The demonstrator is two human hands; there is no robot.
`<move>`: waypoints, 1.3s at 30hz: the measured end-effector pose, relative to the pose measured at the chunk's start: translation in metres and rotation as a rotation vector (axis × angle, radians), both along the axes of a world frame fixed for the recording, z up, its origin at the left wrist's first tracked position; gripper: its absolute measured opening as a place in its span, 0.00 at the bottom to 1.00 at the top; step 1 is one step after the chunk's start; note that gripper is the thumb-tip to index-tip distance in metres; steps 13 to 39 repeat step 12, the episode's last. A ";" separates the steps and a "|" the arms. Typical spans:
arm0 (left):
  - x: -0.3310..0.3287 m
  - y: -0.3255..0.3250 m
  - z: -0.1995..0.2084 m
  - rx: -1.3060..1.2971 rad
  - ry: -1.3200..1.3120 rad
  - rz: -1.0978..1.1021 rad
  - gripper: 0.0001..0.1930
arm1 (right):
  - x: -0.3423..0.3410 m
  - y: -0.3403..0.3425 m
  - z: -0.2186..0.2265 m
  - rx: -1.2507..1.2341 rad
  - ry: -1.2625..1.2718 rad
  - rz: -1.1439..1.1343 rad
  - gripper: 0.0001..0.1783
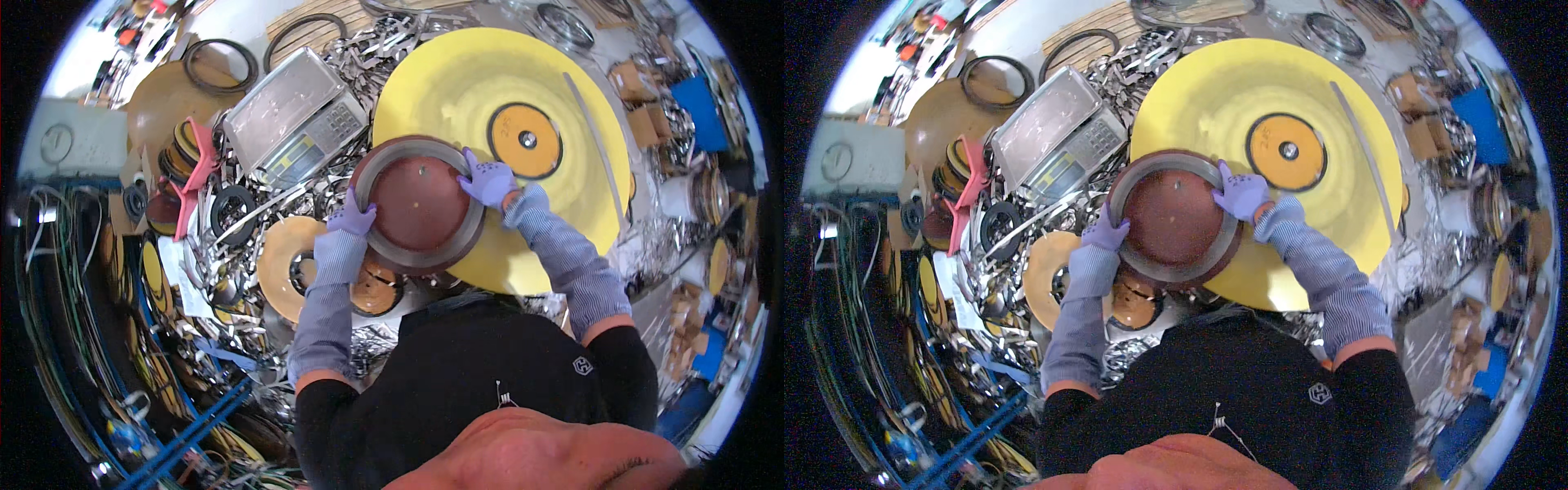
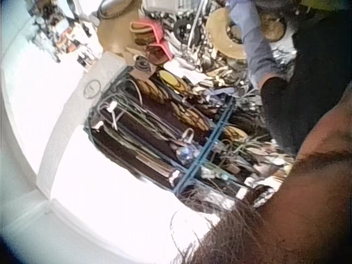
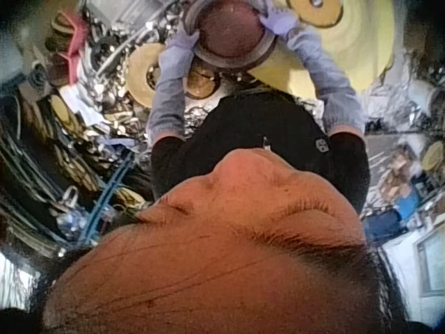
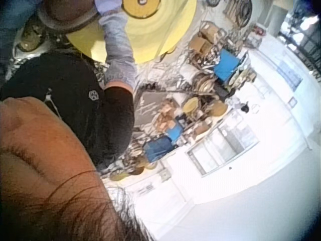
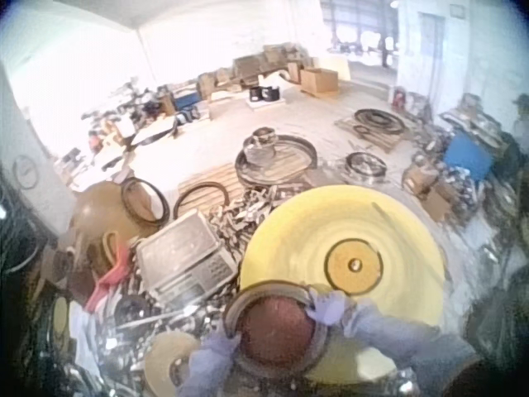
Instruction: The person winds a metal strip onto a rotating wheel using a metal bar, cuts and removes the wound coil, and repeats the winding process. Afterwards, the person marks the wheel with a marker, retrieves a disc from a pile, and removes a metal ring from the machine.
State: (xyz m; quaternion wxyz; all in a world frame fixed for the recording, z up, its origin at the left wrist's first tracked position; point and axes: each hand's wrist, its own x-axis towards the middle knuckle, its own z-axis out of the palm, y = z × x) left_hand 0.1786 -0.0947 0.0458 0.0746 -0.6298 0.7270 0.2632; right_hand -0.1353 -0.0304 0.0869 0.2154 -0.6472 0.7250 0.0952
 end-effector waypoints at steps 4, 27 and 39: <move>0.000 -0.010 -0.003 0.070 -0.139 -0.087 0.43 | 0.025 0.001 -0.016 0.006 -0.057 -0.162 0.42; 0.015 -0.040 0.002 0.073 0.097 -0.134 0.47 | 0.030 0.098 -0.022 -0.222 -0.361 -0.774 0.53; 0.015 -0.040 0.002 0.073 0.097 -0.134 0.47 | 0.030 0.098 -0.022 -0.222 -0.361 -0.774 0.53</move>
